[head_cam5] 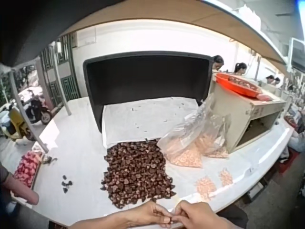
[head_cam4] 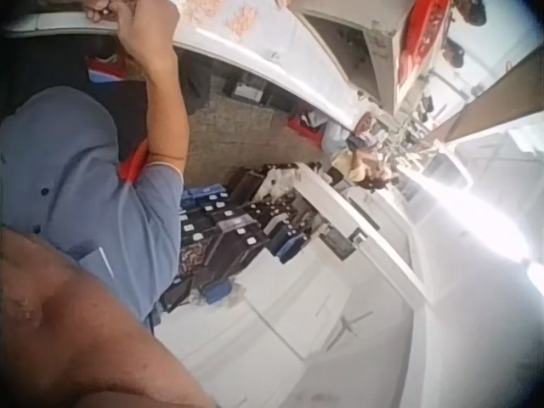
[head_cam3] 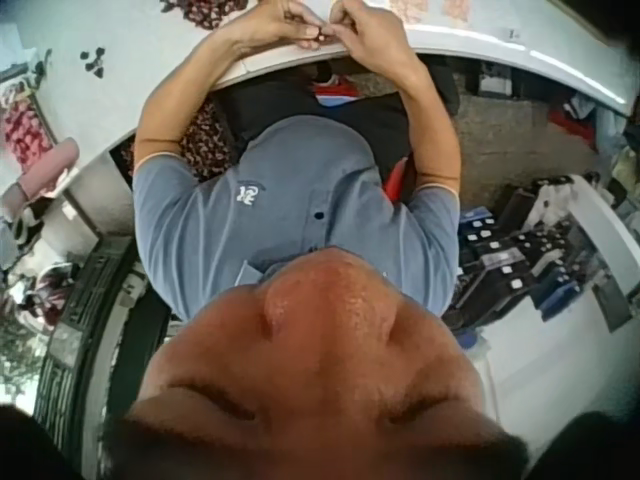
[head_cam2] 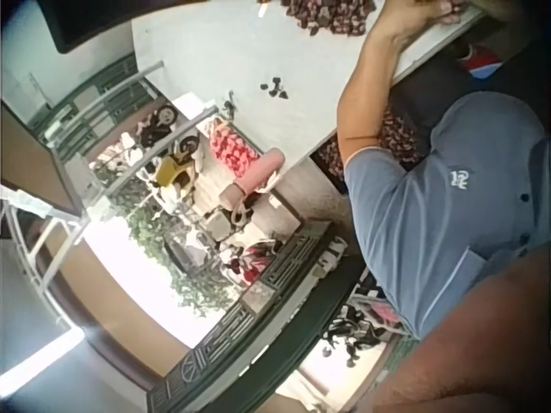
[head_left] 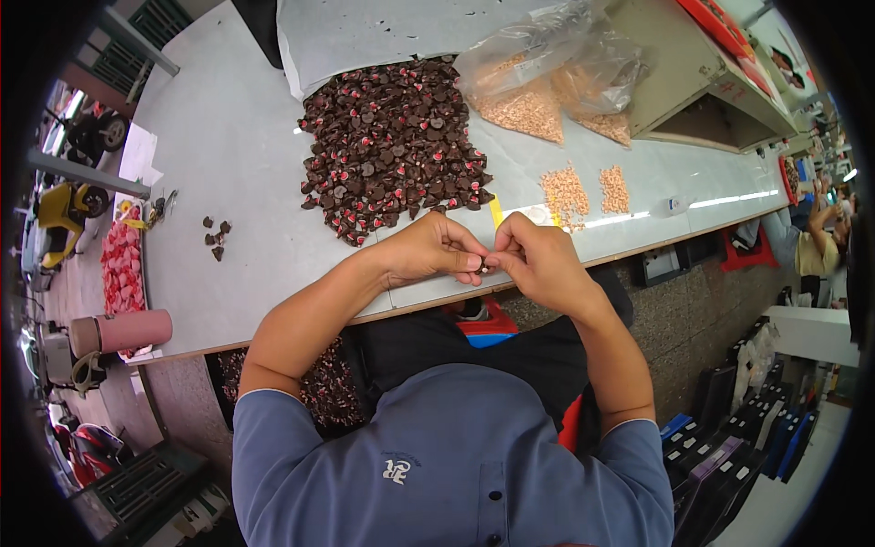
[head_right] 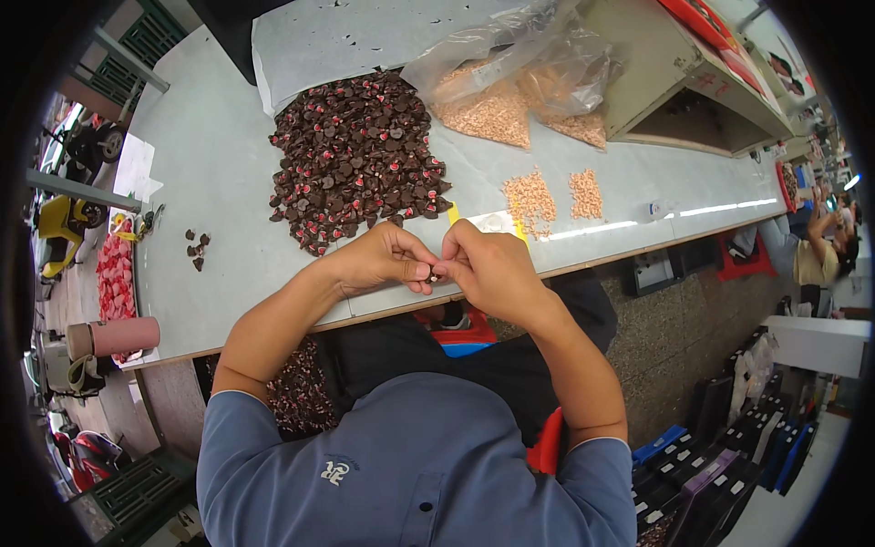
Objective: Sorting small orange and brown plastic components by hand on a workbench.
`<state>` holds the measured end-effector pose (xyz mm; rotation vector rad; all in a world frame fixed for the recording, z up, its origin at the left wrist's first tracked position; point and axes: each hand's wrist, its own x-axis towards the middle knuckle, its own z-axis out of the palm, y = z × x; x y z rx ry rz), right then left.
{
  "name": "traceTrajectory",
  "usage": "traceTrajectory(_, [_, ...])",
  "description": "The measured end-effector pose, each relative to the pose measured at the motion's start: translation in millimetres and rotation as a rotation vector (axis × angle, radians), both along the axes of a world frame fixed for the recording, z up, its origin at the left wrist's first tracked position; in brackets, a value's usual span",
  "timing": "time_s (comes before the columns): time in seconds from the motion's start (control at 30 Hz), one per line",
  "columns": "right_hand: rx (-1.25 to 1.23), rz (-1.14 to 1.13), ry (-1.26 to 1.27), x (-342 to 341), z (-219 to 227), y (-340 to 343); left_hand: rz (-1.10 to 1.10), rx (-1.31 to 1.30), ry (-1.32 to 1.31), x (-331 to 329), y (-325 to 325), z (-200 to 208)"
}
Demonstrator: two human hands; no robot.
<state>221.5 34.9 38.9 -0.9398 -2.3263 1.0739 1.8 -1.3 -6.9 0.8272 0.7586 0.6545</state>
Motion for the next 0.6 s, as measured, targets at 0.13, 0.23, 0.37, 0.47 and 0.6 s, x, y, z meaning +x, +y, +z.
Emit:
traceTrajectory(0.13, [0.068,0.036,-0.066,0,2,2,-0.013,0.007,-0.010,0,4,-6])
traceTrajectory(0.23, [-0.265,-0.154,0.382,8,-8,5,0.043,0.002,0.019,-3,1,6])
traceTrajectory(0.37, [-0.142,-0.587,0.672,35,-32,20,0.117,0.040,-0.007,-15,-5,9])
traceTrajectory(0.47, [0.127,-0.725,0.540,69,-61,35,0.105,0.191,0.039,-15,-1,20])
traceTrajectory(0.6, [0.257,-0.765,0.447,111,-90,50,0.366,0.360,0.228,-40,-13,53])
